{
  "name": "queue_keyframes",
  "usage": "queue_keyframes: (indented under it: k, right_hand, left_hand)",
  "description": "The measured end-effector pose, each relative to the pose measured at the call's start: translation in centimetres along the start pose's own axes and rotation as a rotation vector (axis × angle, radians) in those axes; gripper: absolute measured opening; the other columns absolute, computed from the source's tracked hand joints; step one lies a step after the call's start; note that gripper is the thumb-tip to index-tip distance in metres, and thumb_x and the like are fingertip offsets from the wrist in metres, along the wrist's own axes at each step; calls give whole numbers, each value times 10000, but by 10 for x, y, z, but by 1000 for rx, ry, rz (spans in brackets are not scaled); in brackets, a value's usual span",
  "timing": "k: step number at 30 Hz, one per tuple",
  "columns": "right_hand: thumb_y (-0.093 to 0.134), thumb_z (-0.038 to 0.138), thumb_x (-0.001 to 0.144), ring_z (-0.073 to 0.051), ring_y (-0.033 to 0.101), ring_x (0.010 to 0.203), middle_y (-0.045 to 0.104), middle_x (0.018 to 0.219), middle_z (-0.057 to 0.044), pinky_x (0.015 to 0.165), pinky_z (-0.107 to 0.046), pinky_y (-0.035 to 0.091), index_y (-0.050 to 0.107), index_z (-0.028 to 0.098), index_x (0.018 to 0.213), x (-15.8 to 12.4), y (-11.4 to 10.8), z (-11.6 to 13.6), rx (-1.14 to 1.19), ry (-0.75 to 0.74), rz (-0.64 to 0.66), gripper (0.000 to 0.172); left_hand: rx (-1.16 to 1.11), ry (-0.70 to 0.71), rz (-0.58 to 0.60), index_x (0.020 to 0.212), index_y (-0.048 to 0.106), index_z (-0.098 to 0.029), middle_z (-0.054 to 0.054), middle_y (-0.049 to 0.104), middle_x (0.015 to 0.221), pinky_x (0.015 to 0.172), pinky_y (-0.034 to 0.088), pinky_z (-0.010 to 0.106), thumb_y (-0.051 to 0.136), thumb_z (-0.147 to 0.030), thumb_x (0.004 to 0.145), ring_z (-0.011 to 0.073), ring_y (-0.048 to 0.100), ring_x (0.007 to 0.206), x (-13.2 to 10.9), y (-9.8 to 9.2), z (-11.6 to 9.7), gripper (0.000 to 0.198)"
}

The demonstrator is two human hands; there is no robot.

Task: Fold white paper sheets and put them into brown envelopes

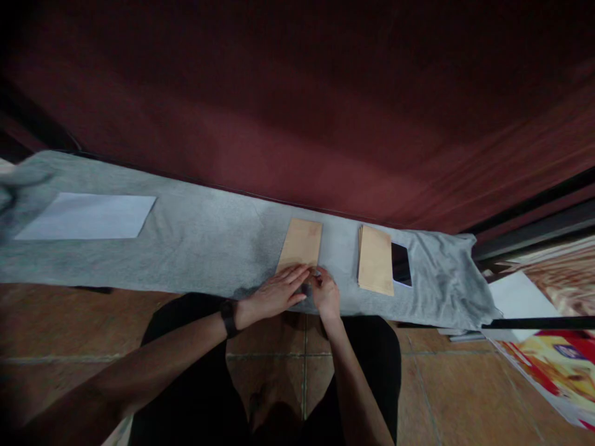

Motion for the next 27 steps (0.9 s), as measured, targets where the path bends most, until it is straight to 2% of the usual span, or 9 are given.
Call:
queue_keyframes:
  k: [2, 5, 8, 10, 12, 14, 17, 21, 27]
  right_hand:
    - [488, 410, 931, -254, 696, 926, 745, 1019, -125, 872, -403, 556, 673, 161, 1239, 3, -8, 7, -169, -66, -44, 437]
    - [358, 443, 1011, -274, 624, 1206, 675, 1286, -179, 1056, -452, 485, 631, 127, 1323, 10, -5, 20, -200, -212, -17, 521]
    - [264, 481, 1056, -221, 456, 1428, 539, 1509, -104, 1207, -444, 339, 552, 198, 1440, 17, 23, 36, -198, -400, 222, 557]
    - [240, 512, 1064, -212, 322, 1515, 422, 1605, -40, 1261, -477, 214, 493, 266, 1495, 22, 45, 42, -298, -484, 383, 557]
    - [209, 529, 1067, -206, 224, 1553, 318, 1656, -10, 1276, -490, 141, 410, 300, 1546, 33, 59, 45, -414, -518, 464, 568]
    - [156, 515, 1073, -179, 205, 1557, 271, 1673, -11, 1276, -452, 144, 328, 294, 1583, 48, 68, 48, -490, -525, 490, 582]
    - [142, 491, 1076, -181, 195, 1560, 236, 1683, -28, 1273, -427, 155, 282, 255, 1603, 73, 74, 51, -582, -537, 449, 594]
    - [189, 464, 1075, -234, 216, 1555, 237, 1678, -87, 1262, -442, 178, 285, 170, 1603, 101, 77, 52, -667, -533, 308, 612]
    - [171, 474, 1074, -267, 277, 1531, 287, 1654, -149, 1248, -476, 194, 300, 101, 1588, 122, 78, 55, -679, -509, 184, 648]
  left_hand:
    - [125, 50, 44, 1545, 368, -168, 130, 319, 1650, 1248, 191, 439, 435, -539, 1021, 257, 241, 1544, -2, 15, 0, 645]
    - [174, 134, 73, 1557, 358, -212, 76, 329, 1651, 1261, 127, 439, 407, -581, 1019, 243, 246, 1543, -5, 28, -3, 655]
    - [194, 124, 69, 1513, 430, -158, 110, 427, 1596, 1258, 131, 414, 372, -584, 1028, 244, 325, 1510, -5, 29, -3, 648]
    - [210, 121, 72, 1479, 471, -123, 141, 470, 1560, 1254, 144, 403, 379, -594, 1022, 254, 346, 1500, -5, 28, -3, 663]
    - [214, 125, 74, 1465, 486, -111, 156, 482, 1549, 1250, 159, 396, 387, -602, 1017, 261, 357, 1494, -4, 28, -3, 672]
    - [206, 126, 67, 1477, 474, -126, 148, 474, 1557, 1248, 168, 390, 379, -601, 1020, 254, 361, 1493, -5, 27, -3, 666]
    - [200, 132, 51, 1523, 413, -150, 124, 416, 1599, 1252, 163, 378, 366, -588, 1028, 237, 317, 1516, -6, 25, -4, 663]
    - [206, 146, 61, 1561, 342, -156, 108, 324, 1645, 1260, 142, 370, 370, -587, 1028, 227, 269, 1536, -7, 24, -5, 686]
    - [199, 154, 87, 1569, 317, -164, 115, 301, 1653, 1263, 138, 377, 359, -591, 1030, 219, 253, 1541, -5, 23, -5, 690]
Point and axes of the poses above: each hand's wrist, its own x-axis towards the middle knuckle, its own y-axis out of the palm, z = x × y, the point moved 8 cm from there along x, towards the middle knuckle
